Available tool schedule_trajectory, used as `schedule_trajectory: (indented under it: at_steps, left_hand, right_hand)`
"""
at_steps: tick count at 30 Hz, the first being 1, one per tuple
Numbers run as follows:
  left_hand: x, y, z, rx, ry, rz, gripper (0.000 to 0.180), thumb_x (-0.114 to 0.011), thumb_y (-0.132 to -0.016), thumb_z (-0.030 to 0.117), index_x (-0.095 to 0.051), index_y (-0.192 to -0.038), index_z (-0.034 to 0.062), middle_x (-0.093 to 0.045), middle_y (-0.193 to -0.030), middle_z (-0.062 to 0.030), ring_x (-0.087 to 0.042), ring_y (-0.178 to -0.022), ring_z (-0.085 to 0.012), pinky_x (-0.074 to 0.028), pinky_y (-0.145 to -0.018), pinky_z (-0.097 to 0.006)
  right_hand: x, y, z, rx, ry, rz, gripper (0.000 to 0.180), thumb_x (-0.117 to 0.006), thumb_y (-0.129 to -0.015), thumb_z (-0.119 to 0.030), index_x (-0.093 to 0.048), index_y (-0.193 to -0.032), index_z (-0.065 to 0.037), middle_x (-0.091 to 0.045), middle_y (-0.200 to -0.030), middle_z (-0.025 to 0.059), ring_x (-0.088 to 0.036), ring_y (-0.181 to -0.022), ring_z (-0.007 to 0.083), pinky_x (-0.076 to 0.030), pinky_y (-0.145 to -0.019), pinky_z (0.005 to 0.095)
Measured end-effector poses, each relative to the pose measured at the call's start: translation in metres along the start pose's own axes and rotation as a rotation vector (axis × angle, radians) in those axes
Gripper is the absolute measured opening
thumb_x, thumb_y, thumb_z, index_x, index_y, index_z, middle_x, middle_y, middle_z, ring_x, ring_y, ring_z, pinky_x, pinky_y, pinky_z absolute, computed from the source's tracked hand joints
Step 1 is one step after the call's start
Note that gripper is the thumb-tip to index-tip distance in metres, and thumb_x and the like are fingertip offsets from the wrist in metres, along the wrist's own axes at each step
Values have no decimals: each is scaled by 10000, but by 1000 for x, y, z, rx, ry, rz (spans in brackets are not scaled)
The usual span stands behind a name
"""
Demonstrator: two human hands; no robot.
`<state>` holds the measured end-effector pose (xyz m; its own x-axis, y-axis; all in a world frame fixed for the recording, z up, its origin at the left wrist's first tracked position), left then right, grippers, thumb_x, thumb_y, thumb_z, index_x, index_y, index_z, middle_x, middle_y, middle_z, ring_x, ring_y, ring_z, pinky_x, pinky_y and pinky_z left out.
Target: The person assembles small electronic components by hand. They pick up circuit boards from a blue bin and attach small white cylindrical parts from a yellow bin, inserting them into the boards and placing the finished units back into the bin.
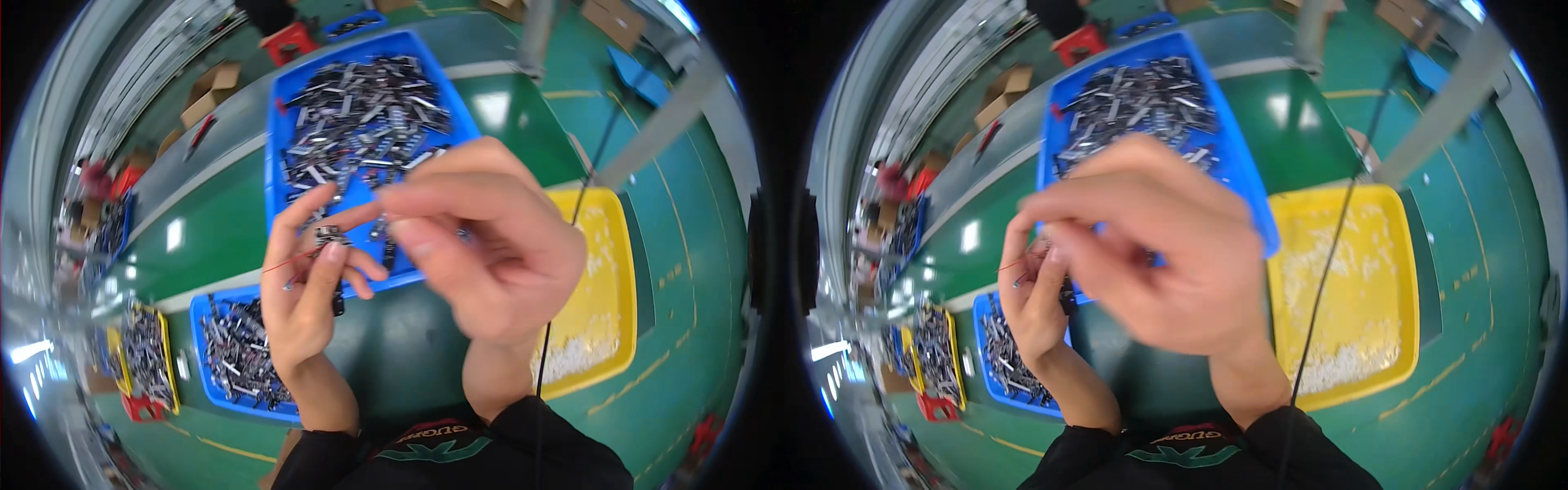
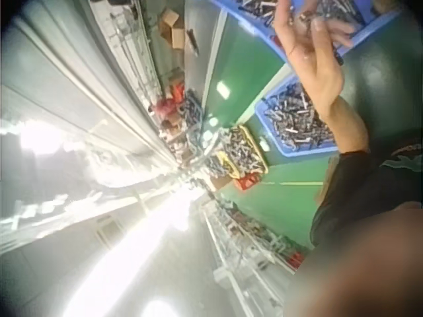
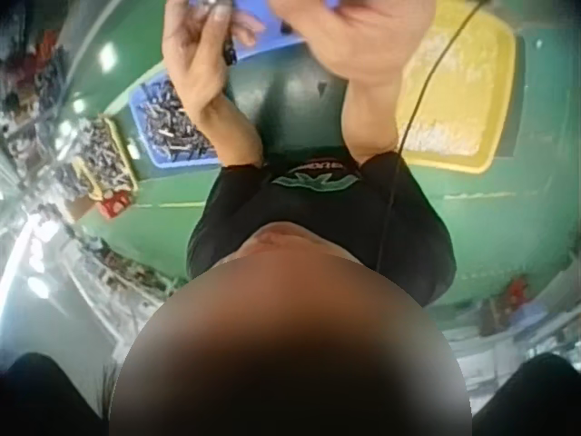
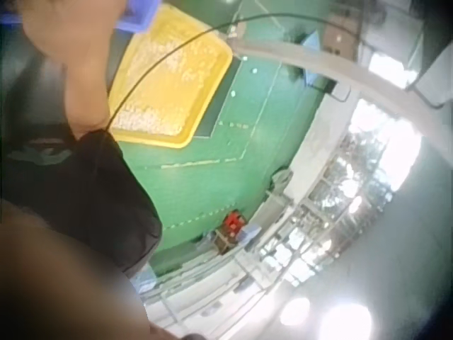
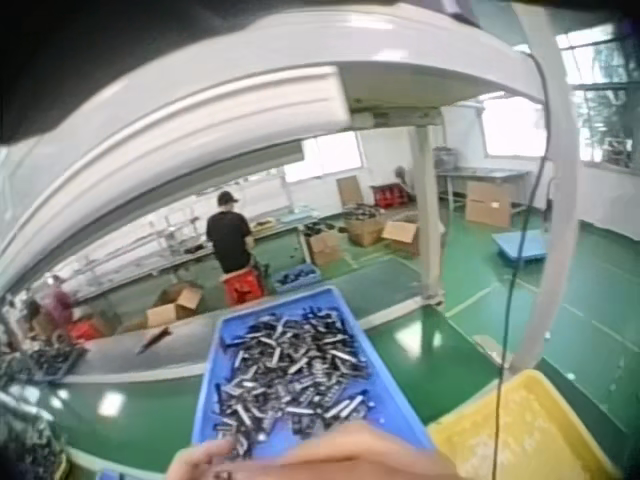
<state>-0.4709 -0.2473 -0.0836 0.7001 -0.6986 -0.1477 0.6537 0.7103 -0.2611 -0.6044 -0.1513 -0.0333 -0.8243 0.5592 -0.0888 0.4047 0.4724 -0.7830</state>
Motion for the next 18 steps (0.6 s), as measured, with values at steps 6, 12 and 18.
schedule_trajectory:
  at_steps: [6,12,18]
  left_hand:
    - [33,12,14,42,-185,-11,273,-497,-946,-10,-555,-1212,-37,-645,-1081,-155,-646,-756,-153,-515,-601,-234]
    - [41,17,22,-96,-464,24,364,-567,-856,-62,-599,-1215,-9,-584,-1117,-157,-643,-840,-215,-528,-708,-307]
    - [45,22,29,-140,-672,-57,486,-612,-804,-31,-562,-1286,13,-546,-1136,-186,-592,-1011,-298,-514,-799,-340]
  right_hand:
    - [-45,5,10,-26,70,-274,229,-740,-686,44,-720,-903,-29,-634,-857,71,-552,-677,178,-434,-568,266]
    - [-74,14,3,123,168,-477,300,-782,-569,-31,-735,-851,-123,-644,-982,15,-550,-822,193,-392,-708,329]
    - [-88,19,8,169,176,-457,275,-783,-564,-48,-717,-823,-112,-651,-950,-14,-554,-822,188,-361,-686,329]
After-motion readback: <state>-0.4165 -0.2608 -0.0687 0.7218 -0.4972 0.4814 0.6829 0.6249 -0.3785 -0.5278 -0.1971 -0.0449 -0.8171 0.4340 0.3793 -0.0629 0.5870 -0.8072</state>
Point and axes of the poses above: each hand's wrist, its own y-axis away from the middle knuckle, its own x-axis out of the back of the hand, z = x × y, the point moved 5 cm from there along -y, towards the middle knuckle
